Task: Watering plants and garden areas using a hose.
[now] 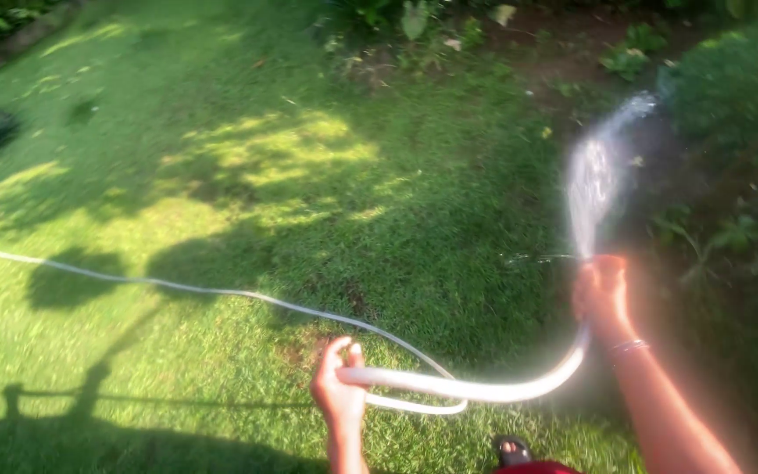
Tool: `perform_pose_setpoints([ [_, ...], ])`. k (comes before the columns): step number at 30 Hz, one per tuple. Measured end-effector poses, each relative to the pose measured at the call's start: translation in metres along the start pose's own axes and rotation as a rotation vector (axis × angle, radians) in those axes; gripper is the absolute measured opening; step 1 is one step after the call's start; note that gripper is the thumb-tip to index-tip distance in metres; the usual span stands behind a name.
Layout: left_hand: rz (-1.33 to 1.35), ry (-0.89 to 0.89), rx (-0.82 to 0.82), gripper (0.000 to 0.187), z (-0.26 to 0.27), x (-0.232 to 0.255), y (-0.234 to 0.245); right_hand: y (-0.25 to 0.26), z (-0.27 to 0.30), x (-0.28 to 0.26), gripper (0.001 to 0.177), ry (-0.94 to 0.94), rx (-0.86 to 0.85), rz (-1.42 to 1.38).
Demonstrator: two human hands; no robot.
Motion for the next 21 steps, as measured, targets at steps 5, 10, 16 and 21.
perform_pose_setpoints([
  [5, -0.043, -0.251, 0.038, 0.014, 0.009, 0.027, -0.001, -0.071, 0.003, -0.069, 0.019, 0.155, -0.149, 0.345],
  [10, -0.01, -0.036, -0.152, 0.011, 0.053, -0.003, -0.067, -0.079, -0.062, -0.081, 0.015, 0.365, -0.154, 0.52],
  [16, 0.044, 0.059, -0.332, 0.003, 0.096, -0.049, -0.134, -0.065, -0.053, -0.192, 0.009, 0.924, 0.039, 0.458],
  [21, 0.12, 0.017, -0.449, 0.016, 0.115, -0.1, -0.171, -0.088, -0.048, -0.22, 0.007, 0.919, 0.047, 0.614],
])
Point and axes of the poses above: each hand's wrist, its own z-axis away from the middle knuckle, its own y-axis out of the back of the hand, x = y × z, the point moved 10 cm from there along -z, towards the middle knuckle, and after that the axes turned 6 degrees about x, right-handed, at the moved point
